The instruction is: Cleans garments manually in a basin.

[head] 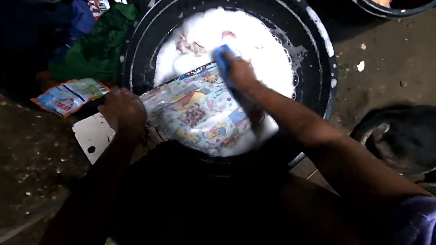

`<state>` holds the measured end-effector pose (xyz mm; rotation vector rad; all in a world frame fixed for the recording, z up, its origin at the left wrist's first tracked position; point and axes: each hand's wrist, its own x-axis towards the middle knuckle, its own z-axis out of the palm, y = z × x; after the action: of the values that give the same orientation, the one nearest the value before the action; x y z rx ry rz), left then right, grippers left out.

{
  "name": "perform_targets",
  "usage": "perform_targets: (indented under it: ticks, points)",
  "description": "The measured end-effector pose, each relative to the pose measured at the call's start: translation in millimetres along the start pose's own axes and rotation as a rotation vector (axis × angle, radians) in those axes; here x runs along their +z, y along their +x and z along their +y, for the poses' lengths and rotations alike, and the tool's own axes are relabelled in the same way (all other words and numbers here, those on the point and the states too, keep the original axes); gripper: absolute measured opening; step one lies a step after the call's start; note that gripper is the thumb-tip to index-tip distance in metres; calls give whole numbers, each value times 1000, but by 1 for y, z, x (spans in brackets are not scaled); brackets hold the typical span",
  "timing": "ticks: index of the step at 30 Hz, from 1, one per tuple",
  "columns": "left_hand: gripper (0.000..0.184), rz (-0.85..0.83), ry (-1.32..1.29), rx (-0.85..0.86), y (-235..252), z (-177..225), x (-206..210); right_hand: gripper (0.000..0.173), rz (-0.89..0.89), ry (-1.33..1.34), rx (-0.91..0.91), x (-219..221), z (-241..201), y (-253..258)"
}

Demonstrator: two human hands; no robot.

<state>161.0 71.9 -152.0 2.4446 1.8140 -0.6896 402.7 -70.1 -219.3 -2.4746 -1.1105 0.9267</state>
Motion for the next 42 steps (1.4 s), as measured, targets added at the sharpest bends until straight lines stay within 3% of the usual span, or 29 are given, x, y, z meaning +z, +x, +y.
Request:
perform_targets:
  ticks: [3,5,8,12,16,18,21,24,27,31,34,36,37,39,41,42]
  points:
    - [34,-4,-5,-7,1,0,-1,50,83,-1,237,-29,68,13]
    - [34,-7,2,-2,2,0,-1,42,150,-15,275,-36,81,20]
    - [37,31,-34,-9,1,-3,1,36,212,-82,164,-29,61,28]
    - [57,208,-355,-53,3,6,5,33,41,-168,-36,-15,30,42]
    - [61,363,-565,289,-3,49,7,34,-33,-132,-137,-27,17,35]
    - [65,282,-702,475,-7,78,-2,33,30,32,-207,-42,3,21]
    - [77,-60,-1009,599,-16,115,-17,21,165,315,-430,-66,-21,-1]
    - [54,-329,-1212,590,-27,128,-23,14,201,455,-582,-85,-35,-12]
    - [45,-514,-1028,509,-42,115,-45,15,152,498,-591,-92,-31,-17]
    - [45,-481,-584,527,-54,104,-92,11,59,646,-529,-86,-9,-28]
    - [26,-392,-822,658,-64,96,-89,12,57,732,-520,-95,-11,-41]
    - [21,-513,-1109,632,-81,101,-66,11,100,720,-621,-106,-29,-50]
    - [29,-581,-1114,584,-96,105,-63,10,133,692,-704,-112,-38,-54]
    - [34,-595,-889,646,-120,108,-70,10,173,601,-853,-121,-51,-56]
    - [43,-635,-798,664,-118,107,-78,13,159,557,-860,-122,-45,-54]
    - [42,-652,-913,593,-110,104,-76,19,136,553,-813,-121,-35,-53]
